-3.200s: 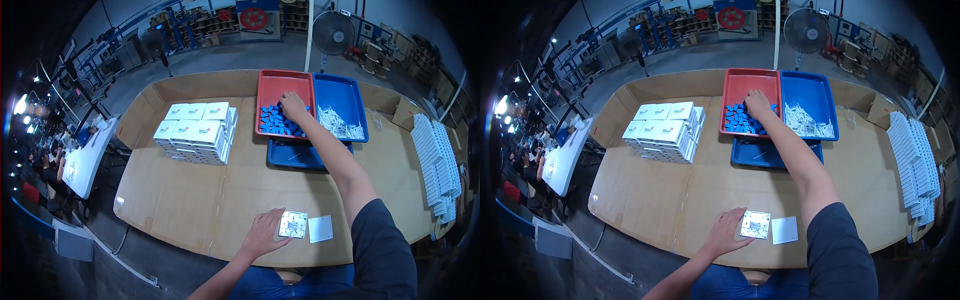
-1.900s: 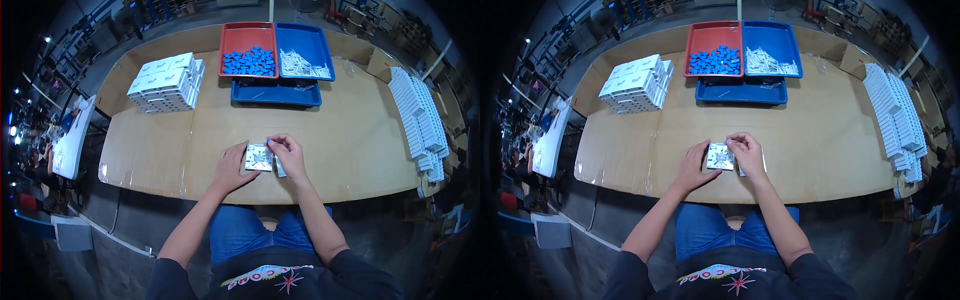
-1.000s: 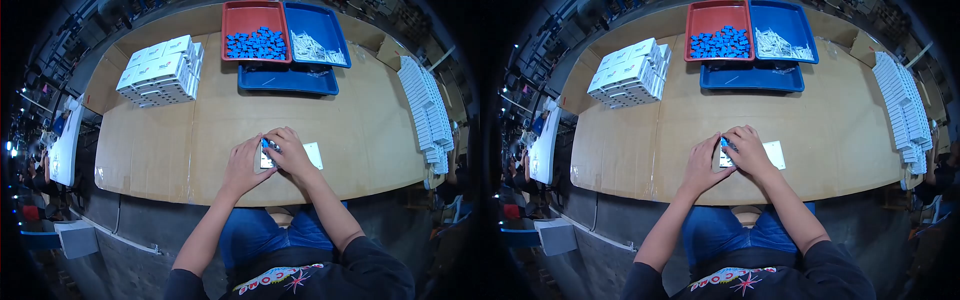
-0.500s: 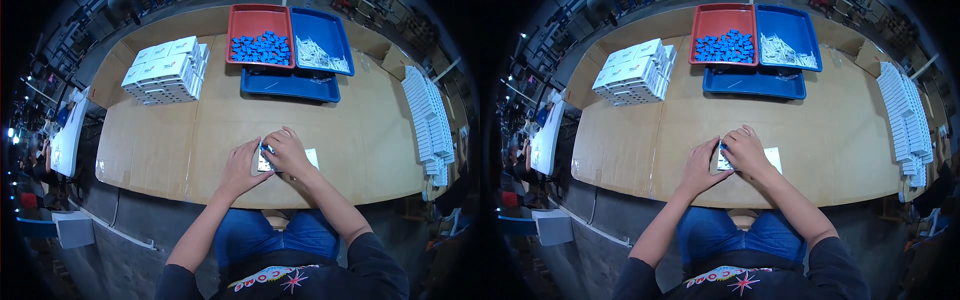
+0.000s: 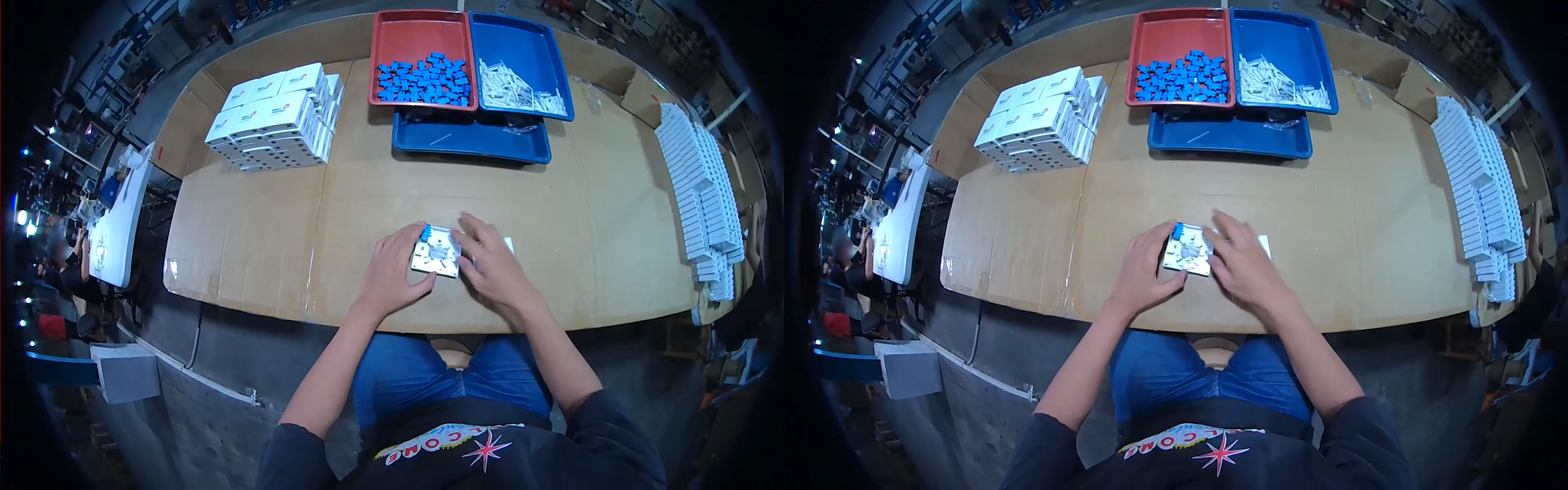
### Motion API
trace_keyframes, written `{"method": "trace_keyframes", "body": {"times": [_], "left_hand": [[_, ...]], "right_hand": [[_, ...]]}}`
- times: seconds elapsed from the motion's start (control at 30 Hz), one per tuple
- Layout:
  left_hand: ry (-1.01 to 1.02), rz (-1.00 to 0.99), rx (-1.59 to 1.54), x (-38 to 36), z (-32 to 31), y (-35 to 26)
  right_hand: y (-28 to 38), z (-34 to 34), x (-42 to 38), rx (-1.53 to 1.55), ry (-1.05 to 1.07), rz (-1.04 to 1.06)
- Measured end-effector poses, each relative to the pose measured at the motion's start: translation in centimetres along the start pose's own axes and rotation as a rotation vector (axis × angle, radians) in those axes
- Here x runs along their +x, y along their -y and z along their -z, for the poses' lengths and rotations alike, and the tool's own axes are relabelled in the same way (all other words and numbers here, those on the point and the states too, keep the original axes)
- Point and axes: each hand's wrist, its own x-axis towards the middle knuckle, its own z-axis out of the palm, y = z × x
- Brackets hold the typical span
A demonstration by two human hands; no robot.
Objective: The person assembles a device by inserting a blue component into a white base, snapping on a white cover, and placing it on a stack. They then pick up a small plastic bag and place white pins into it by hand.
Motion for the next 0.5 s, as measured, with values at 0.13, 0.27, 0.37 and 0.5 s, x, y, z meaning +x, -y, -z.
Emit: {"method": "trace_keyframes", "body": {"times": [0.13, 0.27, 0.37, 0.5], "left_hand": [[-0.092, 0.087, 0.120, -0.8, -0.1, -1.5], [-0.110, 0.232, 0.170, -1.4, -1.7, -4.8], [-0.159, 0.271, 0.205, -1.5, -3.6, -4.9], [-0.203, 0.260, 0.158, -1.9, -4.2, -4.8]], "right_hand": [[-0.5, 3.8, -4.9, -0.049, 0.080, -0.067], [0.1, 5.9, -8.5, -0.029, 0.108, -0.170], [1.1, 6.4, -10.0, -0.078, 0.027, -0.154], [0.4, 4.6, -11.9, 0.001, -0.195, -0.093]]}}
